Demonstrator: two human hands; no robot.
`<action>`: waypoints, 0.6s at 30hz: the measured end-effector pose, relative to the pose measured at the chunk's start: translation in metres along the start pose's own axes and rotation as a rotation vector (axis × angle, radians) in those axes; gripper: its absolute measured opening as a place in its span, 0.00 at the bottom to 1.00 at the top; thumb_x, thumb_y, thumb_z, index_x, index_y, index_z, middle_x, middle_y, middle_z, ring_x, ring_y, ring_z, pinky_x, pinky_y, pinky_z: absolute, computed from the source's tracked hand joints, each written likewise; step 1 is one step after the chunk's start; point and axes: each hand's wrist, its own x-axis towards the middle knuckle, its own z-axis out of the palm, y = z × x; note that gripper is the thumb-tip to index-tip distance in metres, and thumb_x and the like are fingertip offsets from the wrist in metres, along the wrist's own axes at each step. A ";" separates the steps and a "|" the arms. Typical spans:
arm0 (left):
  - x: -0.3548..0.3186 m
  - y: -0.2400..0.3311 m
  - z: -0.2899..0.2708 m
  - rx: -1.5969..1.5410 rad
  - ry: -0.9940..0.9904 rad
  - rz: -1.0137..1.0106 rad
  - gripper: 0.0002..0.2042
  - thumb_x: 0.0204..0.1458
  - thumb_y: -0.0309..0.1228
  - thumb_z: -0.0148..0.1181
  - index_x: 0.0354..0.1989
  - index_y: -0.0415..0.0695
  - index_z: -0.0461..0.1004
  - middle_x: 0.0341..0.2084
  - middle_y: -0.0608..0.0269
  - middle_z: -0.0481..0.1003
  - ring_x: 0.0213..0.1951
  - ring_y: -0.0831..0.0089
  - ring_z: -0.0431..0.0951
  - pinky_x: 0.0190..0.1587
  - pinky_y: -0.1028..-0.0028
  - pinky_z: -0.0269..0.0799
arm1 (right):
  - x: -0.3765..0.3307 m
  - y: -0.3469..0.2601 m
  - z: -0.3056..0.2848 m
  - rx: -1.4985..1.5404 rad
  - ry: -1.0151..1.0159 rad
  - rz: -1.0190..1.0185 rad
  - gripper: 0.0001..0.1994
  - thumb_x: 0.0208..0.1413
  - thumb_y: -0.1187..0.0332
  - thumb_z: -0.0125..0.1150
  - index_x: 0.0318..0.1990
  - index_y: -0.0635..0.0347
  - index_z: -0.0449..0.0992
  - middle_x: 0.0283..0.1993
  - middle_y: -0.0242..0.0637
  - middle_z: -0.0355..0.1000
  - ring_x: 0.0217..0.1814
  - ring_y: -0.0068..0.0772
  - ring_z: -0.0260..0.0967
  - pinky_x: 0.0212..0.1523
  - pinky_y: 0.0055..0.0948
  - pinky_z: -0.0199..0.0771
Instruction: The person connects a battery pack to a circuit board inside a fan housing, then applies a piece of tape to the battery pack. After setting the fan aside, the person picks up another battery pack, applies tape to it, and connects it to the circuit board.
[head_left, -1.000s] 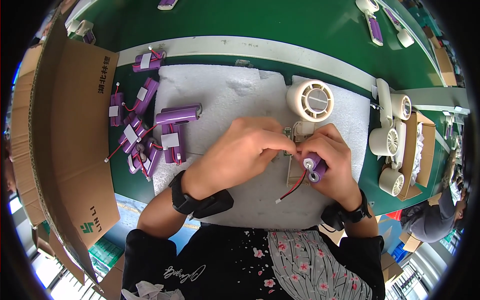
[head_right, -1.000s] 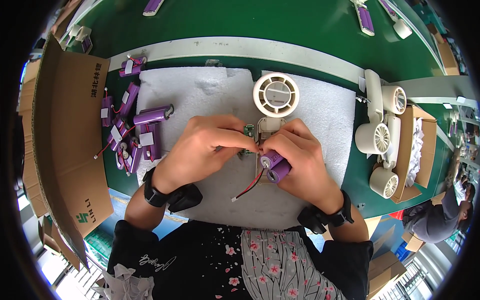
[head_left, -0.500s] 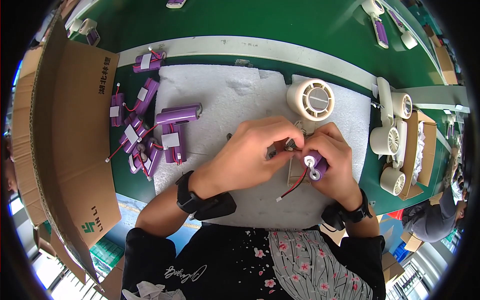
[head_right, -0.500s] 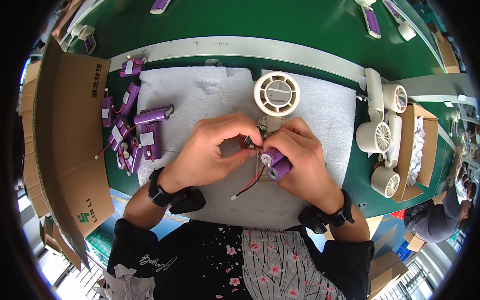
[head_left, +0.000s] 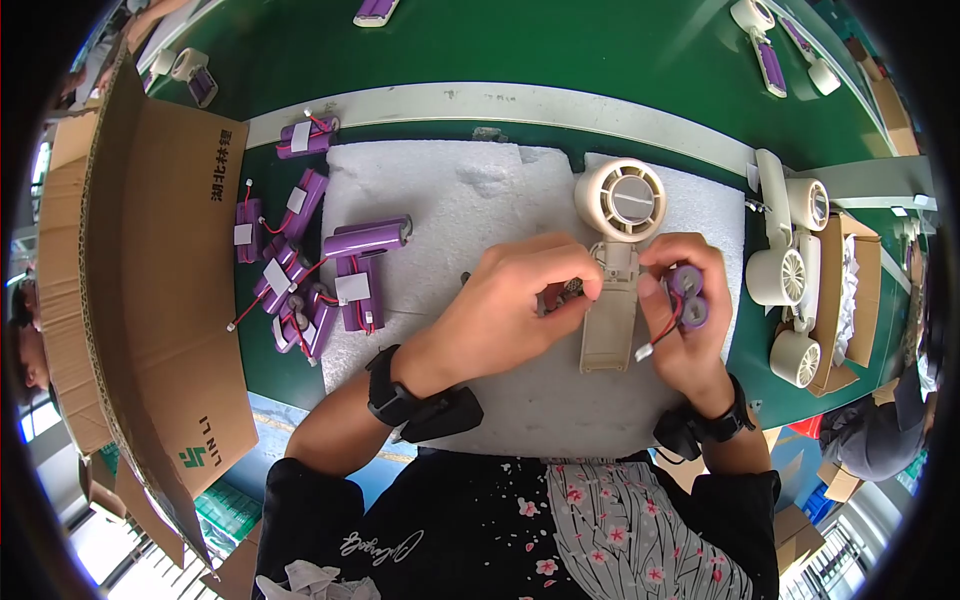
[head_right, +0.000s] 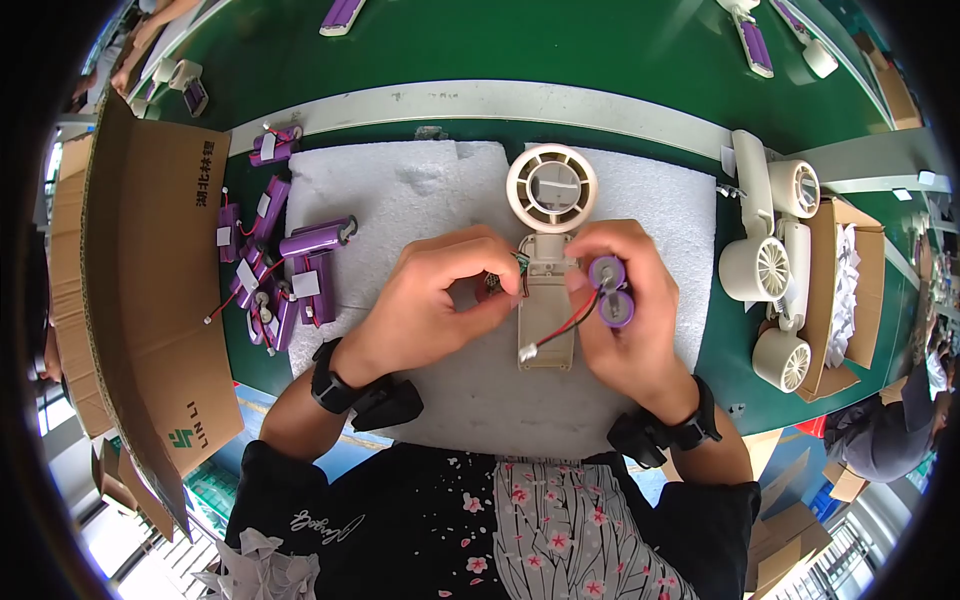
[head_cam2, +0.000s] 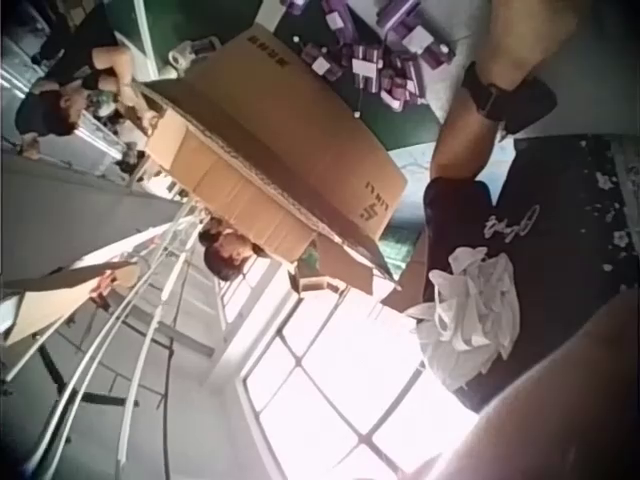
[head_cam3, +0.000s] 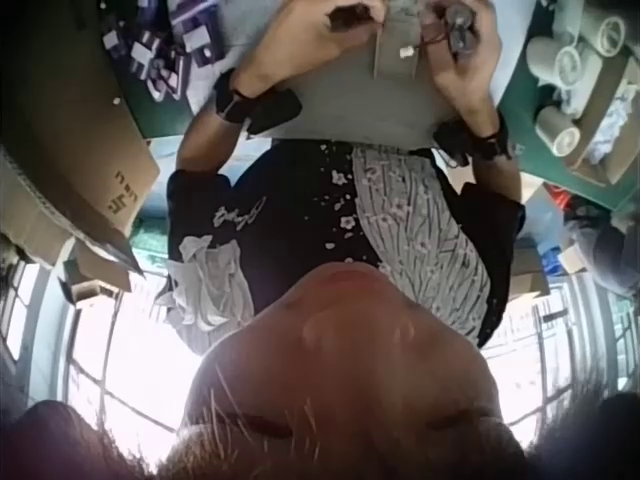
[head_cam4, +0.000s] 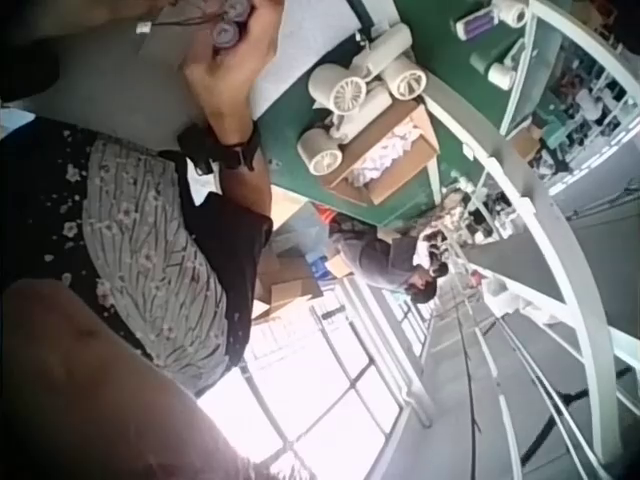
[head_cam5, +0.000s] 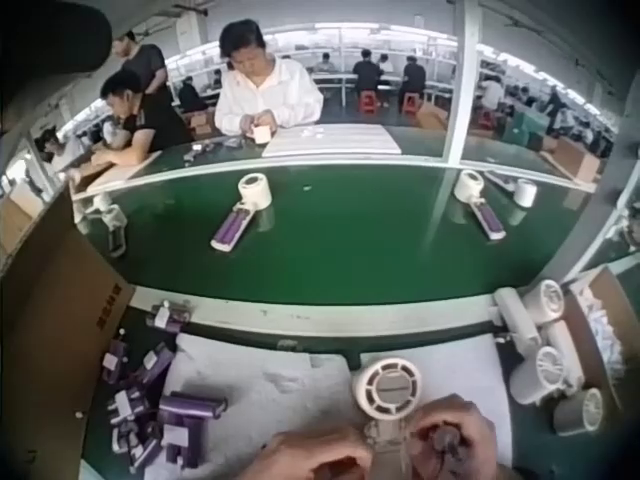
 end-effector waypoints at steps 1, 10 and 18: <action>0.000 0.000 -0.001 0.000 -0.003 0.001 0.09 0.40 0.15 0.61 0.30 0.42 0.72 0.27 0.64 0.72 0.28 0.76 0.74 0.28 0.79 0.68 | -0.001 -0.001 0.000 -0.001 0.003 0.001 0.10 0.48 0.81 0.59 0.38 0.61 0.69 0.34 0.34 0.68 0.33 0.25 0.63 0.32 0.23 0.63; -0.001 0.001 -0.004 0.009 -0.026 0.016 0.10 0.41 0.15 0.62 0.32 0.42 0.74 0.28 0.65 0.72 0.28 0.79 0.74 0.26 0.80 0.67 | 0.004 0.000 -0.010 -0.160 -0.133 0.032 0.10 0.55 0.71 0.59 0.44 0.63 0.73 0.33 0.35 0.66 0.27 0.22 0.61 0.28 0.20 0.62; -0.001 0.000 -0.005 -0.107 -0.037 -0.058 0.04 0.50 0.23 0.62 0.32 0.38 0.74 0.29 0.64 0.71 0.29 0.80 0.72 0.27 0.80 0.66 | 0.004 0.000 -0.009 -0.263 -0.186 -0.108 0.08 0.52 0.69 0.61 0.36 0.64 0.78 0.33 0.37 0.65 0.27 0.23 0.60 0.26 0.21 0.59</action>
